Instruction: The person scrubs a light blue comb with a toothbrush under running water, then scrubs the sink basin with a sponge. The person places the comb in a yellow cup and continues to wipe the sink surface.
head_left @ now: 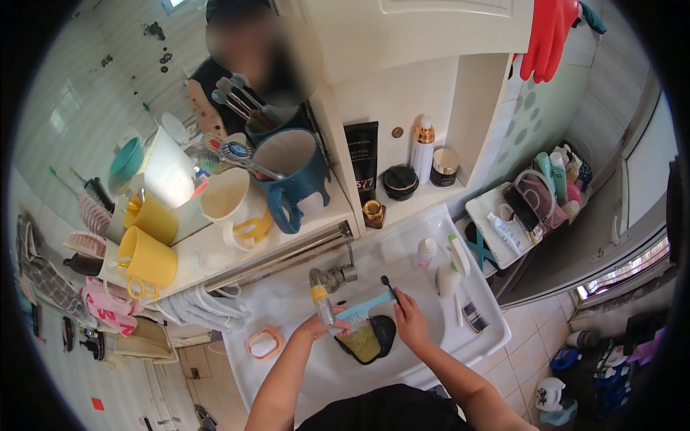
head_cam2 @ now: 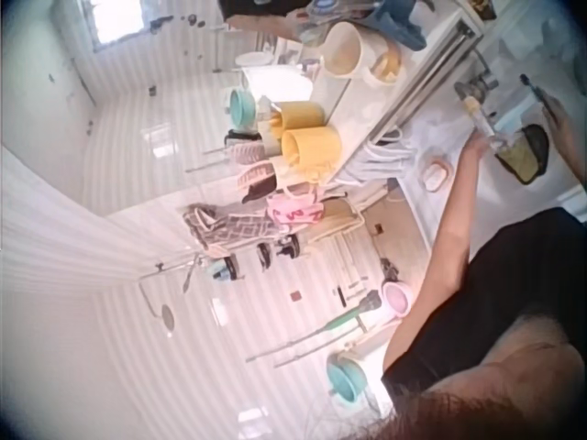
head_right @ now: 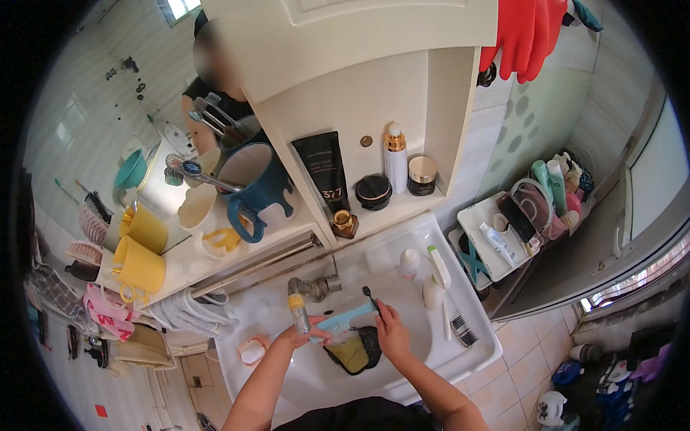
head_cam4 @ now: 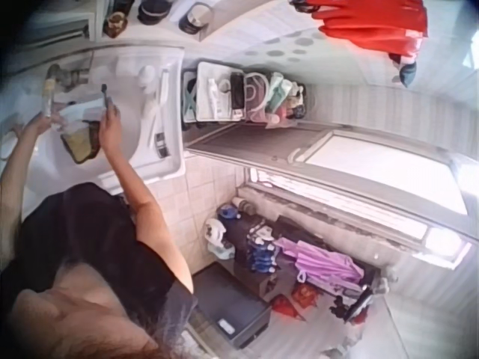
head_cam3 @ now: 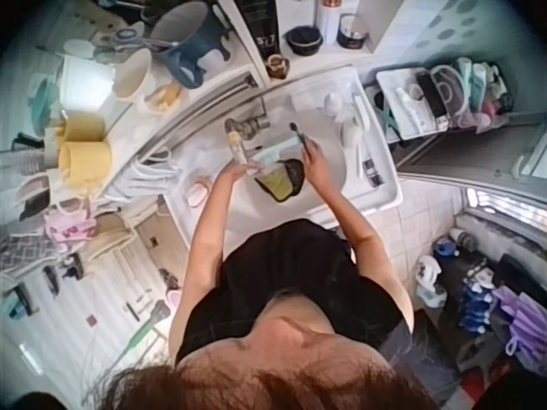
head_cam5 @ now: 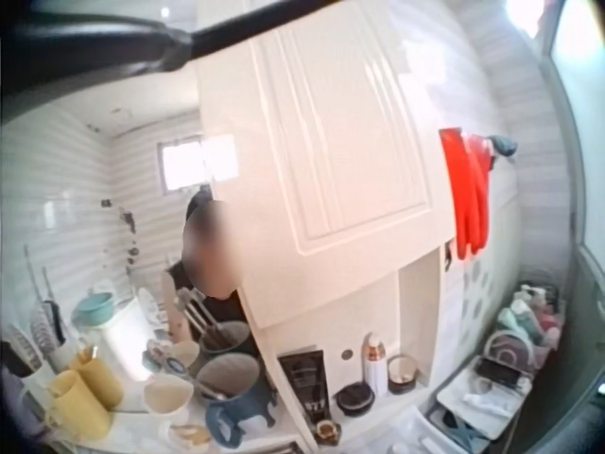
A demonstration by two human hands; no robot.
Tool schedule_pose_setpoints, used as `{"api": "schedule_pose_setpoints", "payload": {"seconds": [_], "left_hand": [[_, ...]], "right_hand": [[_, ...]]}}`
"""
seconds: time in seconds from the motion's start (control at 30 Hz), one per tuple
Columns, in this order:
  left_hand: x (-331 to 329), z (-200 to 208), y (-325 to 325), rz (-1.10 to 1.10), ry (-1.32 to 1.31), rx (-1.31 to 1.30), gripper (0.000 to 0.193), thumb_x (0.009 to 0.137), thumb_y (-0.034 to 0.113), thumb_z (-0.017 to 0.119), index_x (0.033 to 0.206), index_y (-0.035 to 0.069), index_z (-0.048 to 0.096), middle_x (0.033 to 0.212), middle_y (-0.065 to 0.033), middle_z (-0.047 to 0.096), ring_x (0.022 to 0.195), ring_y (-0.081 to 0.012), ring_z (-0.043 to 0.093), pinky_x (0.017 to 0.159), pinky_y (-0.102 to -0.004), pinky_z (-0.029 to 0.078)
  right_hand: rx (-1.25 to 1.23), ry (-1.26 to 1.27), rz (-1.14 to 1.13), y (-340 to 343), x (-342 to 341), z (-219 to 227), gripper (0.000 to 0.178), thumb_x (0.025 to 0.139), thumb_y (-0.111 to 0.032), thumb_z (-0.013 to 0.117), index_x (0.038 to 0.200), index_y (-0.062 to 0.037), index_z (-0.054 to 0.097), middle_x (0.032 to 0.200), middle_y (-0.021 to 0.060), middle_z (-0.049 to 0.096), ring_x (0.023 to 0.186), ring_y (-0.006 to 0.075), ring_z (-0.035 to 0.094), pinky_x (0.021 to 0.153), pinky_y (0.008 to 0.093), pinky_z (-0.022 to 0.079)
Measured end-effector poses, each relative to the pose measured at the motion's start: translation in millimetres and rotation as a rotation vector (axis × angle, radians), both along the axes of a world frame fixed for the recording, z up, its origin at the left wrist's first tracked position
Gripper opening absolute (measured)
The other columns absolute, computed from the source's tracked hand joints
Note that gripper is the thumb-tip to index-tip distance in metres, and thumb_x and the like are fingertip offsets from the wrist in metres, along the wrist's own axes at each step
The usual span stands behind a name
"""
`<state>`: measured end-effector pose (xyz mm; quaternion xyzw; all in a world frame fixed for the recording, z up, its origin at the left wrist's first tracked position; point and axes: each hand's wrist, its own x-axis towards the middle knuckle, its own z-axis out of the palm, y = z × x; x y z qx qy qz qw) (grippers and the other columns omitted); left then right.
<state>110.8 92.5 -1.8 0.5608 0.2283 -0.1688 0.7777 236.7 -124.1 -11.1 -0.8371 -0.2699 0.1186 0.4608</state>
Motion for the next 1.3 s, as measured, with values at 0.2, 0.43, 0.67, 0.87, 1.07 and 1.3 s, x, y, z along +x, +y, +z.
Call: {"api": "schedule_pose_setpoints", "payload": {"seconds": [0.2, 0.43, 0.67, 0.87, 1.07, 1.3], "left_hand": [[-1, 14, 2, -0.030, 0.001, -0.041, 0.030, 0.076, 0.013, 0.068, 0.101, -0.001, 0.059, 0.074, -0.0062, 0.061, 0.065, -0.0113, 0.057, 0.054, -0.0234, 0.044], [-4, 1, 2, 0.101, 0.009, 0.073, 0.031, 0.078, 0.015, 0.069, 0.101, -0.001, 0.057, 0.073, -0.0059, 0.059, 0.058, -0.0127, 0.057, 0.047, -0.0262, 0.042], [8, 27, -26, 0.371, 0.020, 0.169, 0.028, 0.079, 0.015, 0.069, 0.098, 0.000, 0.055, 0.072, -0.0053, 0.057, 0.053, -0.0149, 0.055, 0.045, -0.0280, 0.043], [0, 13, -37, 0.686, -0.022, 0.116, 0.030, 0.080, 0.026, 0.068, 0.088, -0.001, 0.056, 0.072, -0.0070, 0.056, 0.048, -0.0148, 0.054, 0.043, -0.0280, 0.045], [-7, -2, -44, 0.714, -0.079, 0.107, 0.030, 0.084, 0.022, 0.063, 0.107, 0.004, 0.058, 0.093, -0.0065, 0.062, 0.074, -0.0150, 0.060, 0.057, -0.0263, 0.049], [-9, 12, -43, 0.625, -0.198, -0.042, 0.034, 0.085, 0.010, 0.059, 0.119, 0.006, 0.052, 0.108, -0.0088, 0.061, 0.094, -0.0176, 0.059, 0.077, -0.0301, 0.050]], "right_hand": [[0.159, -0.070, -0.039, 2, -1, 2, 0.034, 0.088, -0.018, 0.052, 0.121, -0.0126, 0.050, 0.117, 0.0105, 0.054, 0.094, 0.0308, 0.058, 0.075, 0.0364, 0.048], [0.173, 0.077, -0.093, -7, -3, -1, 0.028, 0.085, -0.015, 0.057, 0.111, -0.0062, 0.053, 0.104, 0.0128, 0.058, 0.090, 0.0300, 0.059, 0.075, 0.0335, 0.047], [0.147, 0.151, -0.135, -22, -1, -15, 0.028, 0.083, -0.015, 0.060, 0.109, -0.0054, 0.055, 0.092, 0.0107, 0.061, 0.080, 0.0230, 0.060, 0.071, 0.0305, 0.046], [0.183, 0.366, -0.117, -22, -15, -31, 0.023, 0.082, -0.013, 0.061, 0.102, -0.0044, 0.055, 0.085, 0.0058, 0.061, 0.077, 0.0145, 0.057, 0.071, 0.0274, 0.045], [0.308, 0.514, -0.095, -15, -31, -66, 0.020, 0.082, -0.009, 0.062, 0.100, -0.0029, 0.054, 0.086, 0.0021, 0.058, 0.076, 0.0092, 0.053, 0.071, 0.0241, 0.045], [0.351, 0.588, -0.119, -13, -34, -67, 0.023, 0.083, -0.007, 0.060, 0.105, -0.0030, 0.054, 0.085, 0.0004, 0.056, 0.076, 0.0080, 0.052, 0.070, 0.0223, 0.043]]}}
